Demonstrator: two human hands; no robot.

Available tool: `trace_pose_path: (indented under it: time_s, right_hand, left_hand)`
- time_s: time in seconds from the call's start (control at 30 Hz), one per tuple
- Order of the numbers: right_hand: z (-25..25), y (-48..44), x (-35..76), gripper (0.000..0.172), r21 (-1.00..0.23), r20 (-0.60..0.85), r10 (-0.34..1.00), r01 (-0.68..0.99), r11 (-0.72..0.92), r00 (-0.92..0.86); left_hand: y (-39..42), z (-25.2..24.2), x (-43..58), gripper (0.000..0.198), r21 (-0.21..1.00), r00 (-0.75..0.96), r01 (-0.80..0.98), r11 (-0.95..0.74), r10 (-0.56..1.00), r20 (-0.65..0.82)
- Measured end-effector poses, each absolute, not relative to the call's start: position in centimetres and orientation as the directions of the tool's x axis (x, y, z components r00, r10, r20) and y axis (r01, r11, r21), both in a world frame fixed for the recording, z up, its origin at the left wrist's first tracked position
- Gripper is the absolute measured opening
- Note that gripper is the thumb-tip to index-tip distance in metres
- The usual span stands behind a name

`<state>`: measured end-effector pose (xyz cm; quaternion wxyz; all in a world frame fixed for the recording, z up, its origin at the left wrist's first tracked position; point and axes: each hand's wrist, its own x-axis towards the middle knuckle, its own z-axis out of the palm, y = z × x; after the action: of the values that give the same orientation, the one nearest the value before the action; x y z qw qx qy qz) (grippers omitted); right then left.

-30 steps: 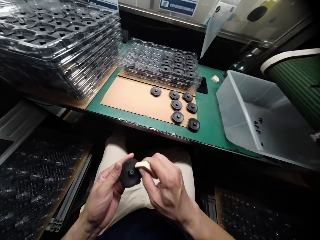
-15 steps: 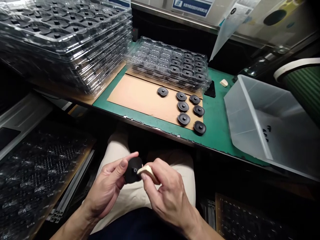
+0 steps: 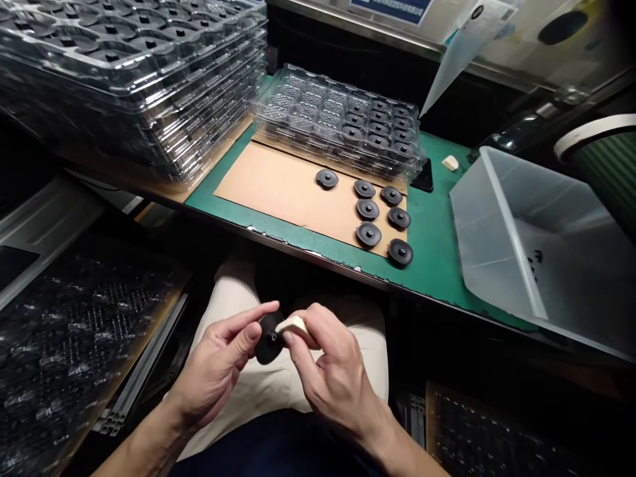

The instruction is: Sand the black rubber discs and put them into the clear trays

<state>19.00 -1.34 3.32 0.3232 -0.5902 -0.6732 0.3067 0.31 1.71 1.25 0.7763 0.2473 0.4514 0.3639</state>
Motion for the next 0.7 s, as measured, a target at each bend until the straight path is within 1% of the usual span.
trace_pose_path:
  time_s: [0.03,0.1,0.2,0.27,0.3,0.33,0.37,0.4,0.43,0.47,0.5,0.53,0.57,0.63,0.7]
  right_hand:
    - [3.3,-1.2,19.2,0.013,-0.757,0.134,0.982,0.626,0.188,-0.133]
    - [3.3,-0.9,19.8,0.018,-0.698,0.211,0.949,0.644,0.314,-0.234]
    - [3.5,-0.4,20.6,0.023,-0.635,0.288,0.875,0.607,0.479,-0.389]
    - [3.6,-0.1,20.6,0.023,-0.606,0.320,0.842,0.590,0.534,-0.434]
    - [3.6,-0.1,20.5,0.020,-0.607,0.330,0.857,0.607,0.514,-0.397]
    - [3.5,-0.1,20.4,0.015,-0.630,0.319,0.893,0.633,0.450,-0.317]
    - [3.4,-0.2,20.1,0.011,-0.681,0.271,0.939,0.647,0.342,-0.211]
    - [3.2,-0.4,19.8,0.013,-0.751,0.176,0.978,0.627,0.206,-0.112]
    - [3.1,-0.5,19.5,0.020,-0.818,0.048,0.998,0.572,0.064,-0.044]
    - [3.0,-0.7,19.2,0.025,-0.864,-0.082,0.996,0.500,-0.059,-0.024]
    - [2.9,-0.8,19.0,0.027,-0.888,-0.183,0.982,0.436,-0.147,-0.042]
    - [2.9,-0.9,18.8,0.027,-0.899,-0.231,0.971,0.397,-0.187,-0.064]
    - [2.9,-1.0,18.8,0.026,-0.902,-0.227,0.972,0.389,-0.187,-0.060]
    - [3.0,-1.0,18.9,0.024,-0.892,-0.134,0.991,0.438,-0.111,-0.022]
    - [3.1,-0.9,19.2,0.022,-0.871,-0.049,0.997,0.491,-0.013,-0.061]
  left_hand:
    - [1.7,1.2,0.1,0.039,0.701,0.379,-0.303,0.646,0.756,-0.534]
    - [1.8,1.1,-0.1,0.040,0.666,0.473,-0.263,0.698,0.695,-0.542]
    - [1.7,0.8,0.0,0.045,0.566,0.598,-0.254,0.784,0.587,-0.545]
    - [1.6,0.6,0.2,0.046,0.496,0.630,-0.295,0.817,0.556,-0.542]
    - [1.6,0.6,0.4,0.042,0.478,0.607,-0.348,0.807,0.582,-0.541]
    - [1.6,0.5,0.5,0.037,0.480,0.555,-0.415,0.772,0.634,-0.539]
    - [1.6,0.5,0.7,0.035,0.503,0.481,-0.483,0.717,0.697,-0.532]
    - [1.6,0.5,0.8,0.035,0.543,0.396,-0.534,0.648,0.759,-0.517]
    - [1.7,0.6,1.0,0.039,0.591,0.323,-0.560,0.581,0.810,-0.491]
    - [1.7,0.6,1.0,0.042,0.636,0.269,-0.567,0.524,0.847,-0.458]
    - [1.7,0.7,1.1,0.043,0.672,0.236,-0.564,0.480,0.874,-0.425]
    - [1.7,0.7,1.1,0.043,0.696,0.222,-0.557,0.454,0.889,-0.402]
    - [1.7,0.7,1.1,0.042,0.708,0.218,-0.548,0.445,0.893,-0.393]
    - [1.6,0.8,0.9,0.039,0.708,0.226,-0.535,0.460,0.886,-0.405]
    - [1.5,0.7,0.6,0.037,0.682,0.251,-0.532,0.502,0.863,-0.439]
